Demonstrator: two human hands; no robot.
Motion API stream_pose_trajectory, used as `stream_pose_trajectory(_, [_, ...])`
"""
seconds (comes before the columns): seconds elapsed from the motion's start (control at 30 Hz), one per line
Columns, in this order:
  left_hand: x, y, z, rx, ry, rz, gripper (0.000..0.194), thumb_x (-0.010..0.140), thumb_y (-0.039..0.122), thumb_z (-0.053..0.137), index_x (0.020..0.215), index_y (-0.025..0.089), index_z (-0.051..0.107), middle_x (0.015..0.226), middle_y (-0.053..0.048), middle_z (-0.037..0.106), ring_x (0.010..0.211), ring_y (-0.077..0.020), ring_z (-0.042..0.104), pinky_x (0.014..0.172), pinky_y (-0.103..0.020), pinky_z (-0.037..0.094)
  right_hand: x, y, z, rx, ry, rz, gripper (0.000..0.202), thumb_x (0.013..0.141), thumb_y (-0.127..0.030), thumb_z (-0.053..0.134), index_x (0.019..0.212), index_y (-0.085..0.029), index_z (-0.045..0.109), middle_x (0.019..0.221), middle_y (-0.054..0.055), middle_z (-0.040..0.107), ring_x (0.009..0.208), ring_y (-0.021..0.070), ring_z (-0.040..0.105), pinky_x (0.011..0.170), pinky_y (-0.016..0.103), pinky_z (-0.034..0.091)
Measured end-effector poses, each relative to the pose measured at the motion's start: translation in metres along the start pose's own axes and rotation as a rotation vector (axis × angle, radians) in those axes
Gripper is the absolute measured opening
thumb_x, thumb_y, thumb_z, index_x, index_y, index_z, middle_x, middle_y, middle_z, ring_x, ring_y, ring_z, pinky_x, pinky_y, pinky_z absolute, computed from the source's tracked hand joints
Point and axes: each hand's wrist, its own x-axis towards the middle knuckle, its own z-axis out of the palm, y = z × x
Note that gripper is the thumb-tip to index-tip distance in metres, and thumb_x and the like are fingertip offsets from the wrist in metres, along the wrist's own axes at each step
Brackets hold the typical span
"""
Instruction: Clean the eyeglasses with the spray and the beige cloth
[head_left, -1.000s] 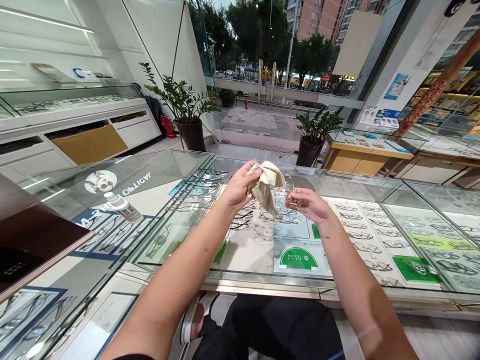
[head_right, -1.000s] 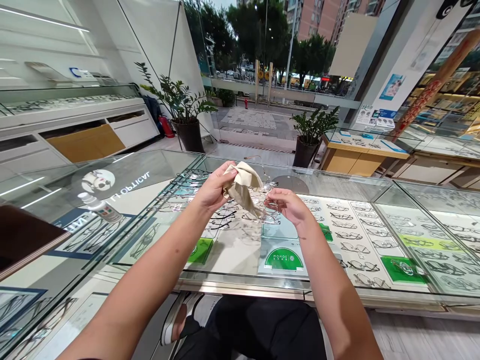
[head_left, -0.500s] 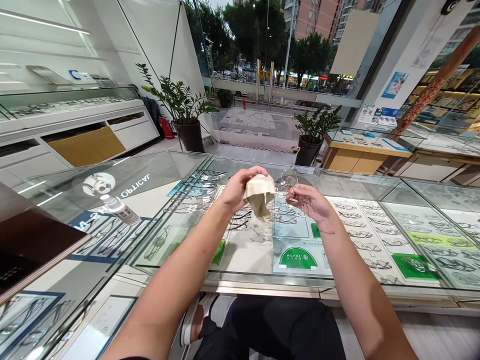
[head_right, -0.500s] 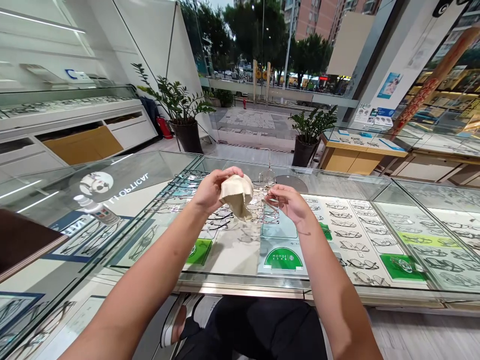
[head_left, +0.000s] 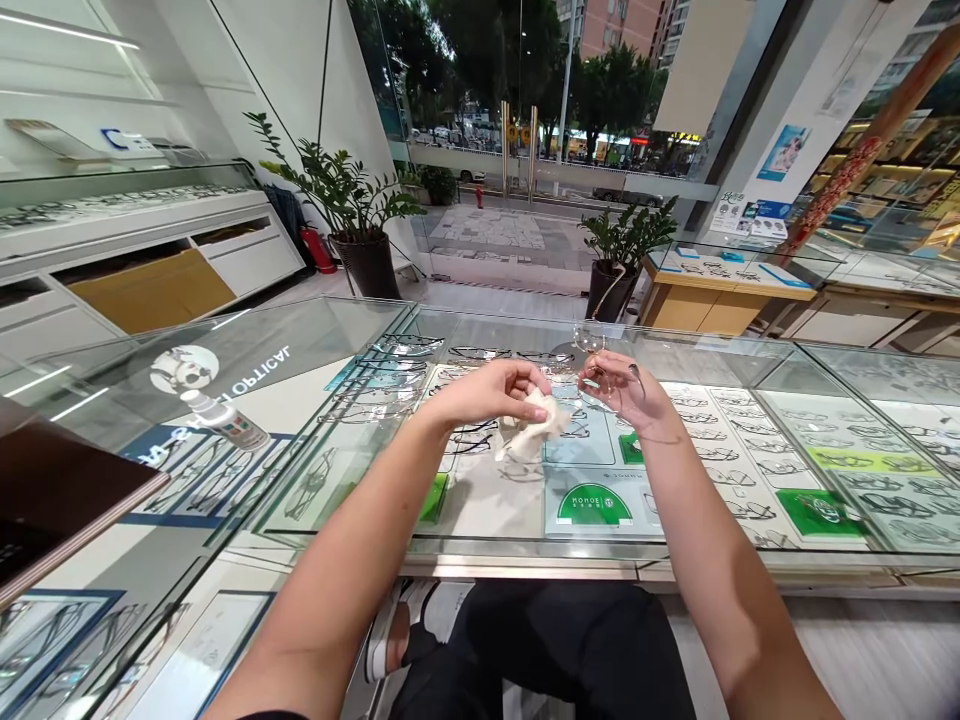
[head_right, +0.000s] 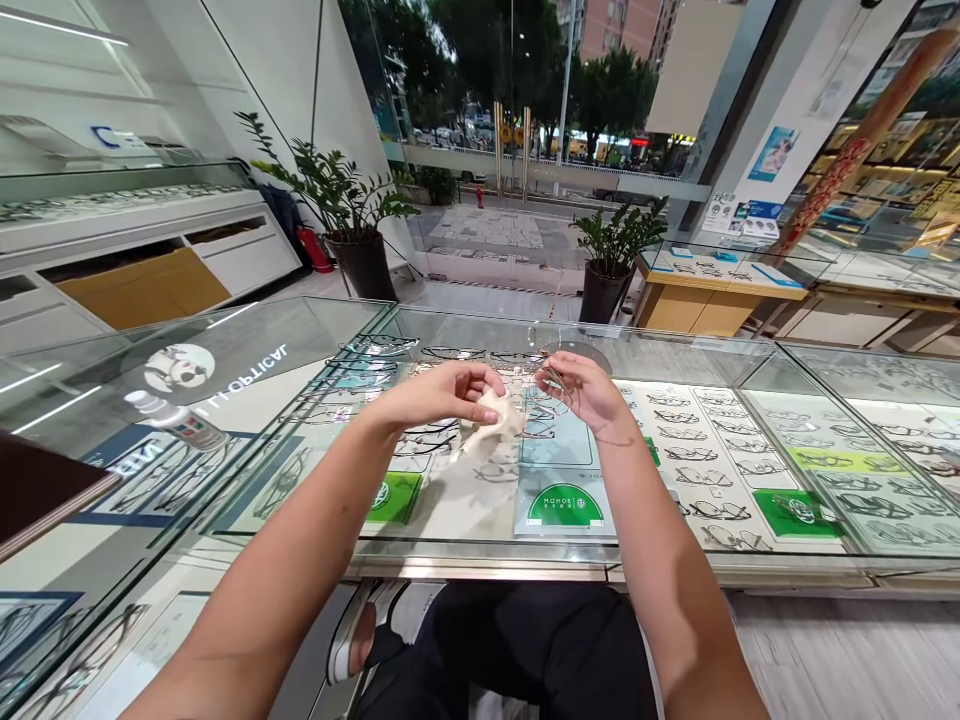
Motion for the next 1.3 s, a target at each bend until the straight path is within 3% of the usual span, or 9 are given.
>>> stream_pose_trajectory(0.17, [0.001,0.002,0.002,0.052,0.000,0.065,0.021,0.077,0.035,0.085,0.086,0.020,0.074,0.079,-0.005,0.068,0.068,-0.0141,0.060,0.057,-0.024,0.045,0.001,0.001,0.000,-0.012,-0.003,0.005,0.016,0.077,-0.030,0.087,0.080,-0.021,0.074,0.081,0.001,0.074,0.081,0.0145,0.071,0.090,0.032,0.060])
stream_pose_trajectory(0.3, [0.000,0.004,0.002,-0.004,0.141,0.140,0.020,0.084,0.035,0.080,0.095,0.020,0.073,0.084,-0.004,0.066,0.072,-0.0133,0.058,0.062,-0.024,0.046,0.000,0.000,0.000,-0.013,-0.039,-0.007,0.017,0.075,-0.031,0.088,0.079,-0.021,0.075,0.082,0.001,0.073,0.081,0.0148,0.070,0.090,0.032,0.060])
stream_pose_trajectory(0.47, [0.000,-0.001,-0.003,-0.214,0.126,0.126,0.049,0.074,0.022,0.088,0.119,0.023,0.069,0.103,-0.007,0.068,0.087,-0.0164,0.066,0.073,-0.027,0.054,-0.002,0.000,0.004,-0.045,-0.112,-0.048,0.021,0.073,-0.034,0.089,0.077,-0.021,0.074,0.084,0.003,0.074,0.086,0.0176,0.071,0.094,0.035,0.058])
stream_pose_trajectory(0.63, [0.005,-0.006,-0.001,-0.198,0.081,0.081,0.059,0.069,0.016,0.091,0.122,0.022,0.067,0.097,-0.005,0.069,0.087,-0.0168,0.068,0.075,-0.029,0.055,-0.007,0.000,0.010,-0.065,-0.129,-0.144,0.024,0.072,-0.039,0.090,0.076,-0.023,0.073,0.081,0.004,0.073,0.094,0.0239,0.072,0.100,0.042,0.056])
stream_pose_trajectory(0.83, [0.012,-0.012,0.013,-0.042,0.269,0.142,0.057,0.069,0.025,0.092,0.118,0.020,0.064,0.093,-0.003,0.070,0.086,-0.0166,0.067,0.078,-0.030,0.053,-0.011,0.002,0.015,-0.112,-0.231,-0.101,0.025,0.073,-0.042,0.089,0.075,-0.022,0.074,0.084,0.007,0.075,0.088,0.0226,0.069,0.078,0.034,0.056])
stream_pose_trajectory(1.07, [0.015,-0.012,0.023,0.143,0.484,0.203,0.054,0.069,0.029,0.092,0.117,0.020,0.068,0.118,-0.008,0.067,0.089,-0.0160,0.062,0.077,-0.028,0.051,-0.009,0.005,0.019,-0.133,-0.275,-0.085,0.022,0.073,-0.039,0.089,0.072,-0.022,0.076,0.080,0.005,0.073,0.085,0.0193,0.068,0.077,0.030,0.053])
stream_pose_trajectory(1.13, [0.016,-0.014,0.022,0.110,0.444,0.168,0.053,0.073,0.034,0.091,0.118,0.020,0.068,0.124,-0.011,0.068,0.102,-0.0204,0.064,0.080,-0.030,0.052,-0.009,0.005,0.019,-0.118,-0.285,-0.077,0.021,0.074,-0.038,0.089,0.073,-0.021,0.076,0.081,0.005,0.074,0.083,0.0182,0.068,0.076,0.029,0.053])
stream_pose_trajectory(1.2, [0.017,-0.017,0.020,0.007,0.298,0.112,0.050,0.077,0.041,0.088,0.117,0.018,0.068,0.121,-0.012,0.071,0.106,-0.0225,0.066,0.082,-0.031,0.052,-0.009,0.004,0.019,-0.101,-0.278,-0.074,0.020,0.073,-0.037,0.089,0.074,-0.021,0.077,0.080,0.005,0.074,0.082,0.0176,0.068,0.074,0.028,0.053])
stream_pose_trajectory(1.3, [0.018,-0.019,0.018,-0.104,0.104,0.021,0.048,0.081,0.049,0.085,0.110,0.015,0.070,0.103,-0.010,0.074,0.087,-0.0190,0.068,0.073,-0.028,0.048,-0.009,0.003,0.019,-0.086,-0.231,-0.086,0.022,0.069,-0.037,0.091,0.072,-0.021,0.076,0.077,0.004,0.072,0.077,0.0167,0.066,0.067,0.026,0.053])
